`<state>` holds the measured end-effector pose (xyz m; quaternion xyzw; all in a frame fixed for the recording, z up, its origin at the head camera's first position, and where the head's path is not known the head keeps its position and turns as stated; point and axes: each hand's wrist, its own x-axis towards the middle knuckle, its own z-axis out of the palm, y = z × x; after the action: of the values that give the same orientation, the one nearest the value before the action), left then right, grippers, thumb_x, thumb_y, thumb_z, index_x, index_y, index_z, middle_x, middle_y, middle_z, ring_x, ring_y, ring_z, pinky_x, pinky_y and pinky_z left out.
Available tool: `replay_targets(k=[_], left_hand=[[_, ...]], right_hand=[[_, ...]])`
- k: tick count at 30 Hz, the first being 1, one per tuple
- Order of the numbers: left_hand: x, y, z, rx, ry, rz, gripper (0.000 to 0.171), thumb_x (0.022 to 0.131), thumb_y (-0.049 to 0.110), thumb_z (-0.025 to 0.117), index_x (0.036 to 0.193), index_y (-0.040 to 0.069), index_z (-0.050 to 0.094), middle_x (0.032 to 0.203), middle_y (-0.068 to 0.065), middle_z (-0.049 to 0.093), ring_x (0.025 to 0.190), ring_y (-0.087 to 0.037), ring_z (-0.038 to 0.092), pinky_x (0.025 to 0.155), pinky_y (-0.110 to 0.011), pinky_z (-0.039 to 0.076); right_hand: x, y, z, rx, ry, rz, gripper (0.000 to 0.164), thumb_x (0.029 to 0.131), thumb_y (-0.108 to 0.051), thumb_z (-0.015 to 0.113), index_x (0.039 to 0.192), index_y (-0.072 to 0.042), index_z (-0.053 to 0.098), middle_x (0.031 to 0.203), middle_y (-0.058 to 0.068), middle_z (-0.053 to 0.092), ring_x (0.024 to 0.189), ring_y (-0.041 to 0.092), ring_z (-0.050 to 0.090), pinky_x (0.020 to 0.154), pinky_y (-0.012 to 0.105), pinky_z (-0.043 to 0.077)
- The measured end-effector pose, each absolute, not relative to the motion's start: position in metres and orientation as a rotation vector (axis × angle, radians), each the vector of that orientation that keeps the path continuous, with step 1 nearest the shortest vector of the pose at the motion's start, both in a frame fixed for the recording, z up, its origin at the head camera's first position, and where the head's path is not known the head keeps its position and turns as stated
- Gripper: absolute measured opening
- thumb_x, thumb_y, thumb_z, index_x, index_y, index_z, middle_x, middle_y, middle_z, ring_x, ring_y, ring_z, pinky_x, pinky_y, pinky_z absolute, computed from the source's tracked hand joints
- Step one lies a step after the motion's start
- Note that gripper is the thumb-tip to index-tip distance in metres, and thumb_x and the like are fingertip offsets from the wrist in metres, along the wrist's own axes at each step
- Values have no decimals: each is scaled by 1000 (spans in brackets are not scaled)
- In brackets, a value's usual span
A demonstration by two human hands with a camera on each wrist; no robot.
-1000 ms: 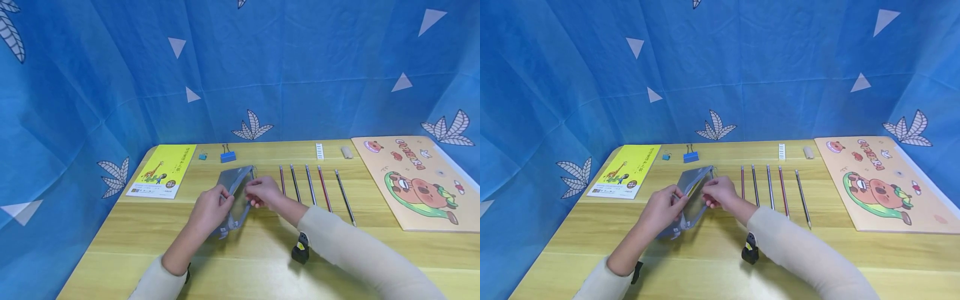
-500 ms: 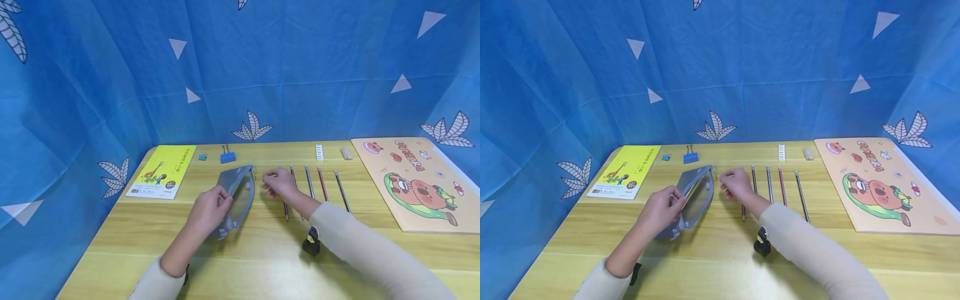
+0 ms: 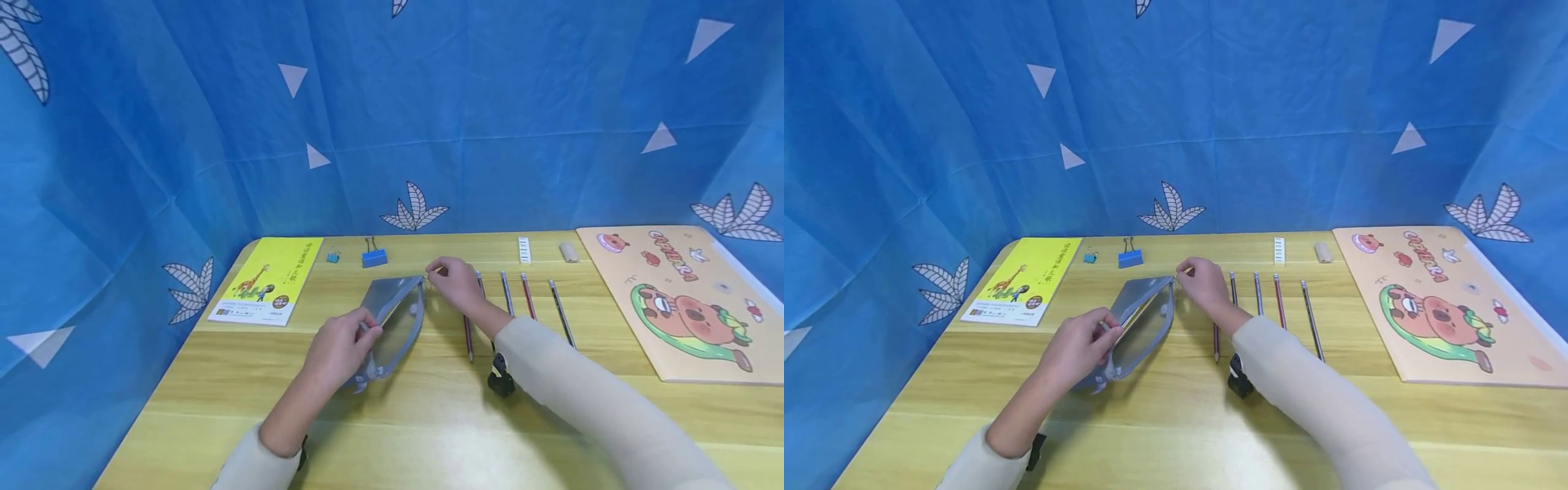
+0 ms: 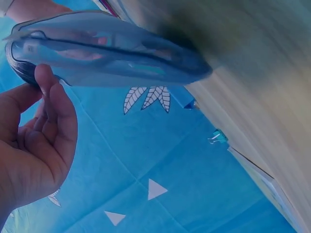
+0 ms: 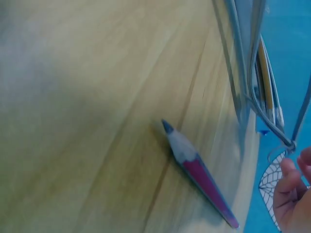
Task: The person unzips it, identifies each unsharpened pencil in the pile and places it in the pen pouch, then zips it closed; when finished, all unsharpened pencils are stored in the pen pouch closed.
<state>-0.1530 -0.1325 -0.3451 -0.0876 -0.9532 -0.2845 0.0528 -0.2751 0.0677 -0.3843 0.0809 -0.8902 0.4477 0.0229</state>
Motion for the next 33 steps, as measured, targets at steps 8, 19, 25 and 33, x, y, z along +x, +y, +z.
replay_targets(k=[8,19,25,33], left_hand=[[-153,-139,-345,-337,-2857,-789,5,80,26,61,79,22,57,53,9,47,43,-7,42,38,-23,36],[-157,-149,-343,-270,-2791,-740,6,80,28,60,79,22,60,48,9,44,41,-8,39,38,-25,31],[-165,-157,-342,-179,-2813,-650,6,80,29,60,79,24,60,48,6,44,43,-10,40,38,-26,31],[-181,-160,-343,-157,-2811,-534,4,79,24,62,78,20,61,65,6,57,56,-10,49,46,-25,37]], right_hand=[[-279,77,-382,325,-2815,1367,22,84,-20,53,98,-5,61,82,8,61,66,17,53,53,28,43],[-274,101,-378,344,-2872,2157,29,86,-18,51,109,-1,54,55,-3,40,39,8,21,37,22,19],[-267,113,-376,380,-2875,2374,31,85,-18,53,111,-1,53,61,-2,40,42,8,23,39,21,19],[-247,110,-379,154,-2649,2671,33,83,-14,56,111,2,51,62,-4,42,43,6,26,38,17,21]])
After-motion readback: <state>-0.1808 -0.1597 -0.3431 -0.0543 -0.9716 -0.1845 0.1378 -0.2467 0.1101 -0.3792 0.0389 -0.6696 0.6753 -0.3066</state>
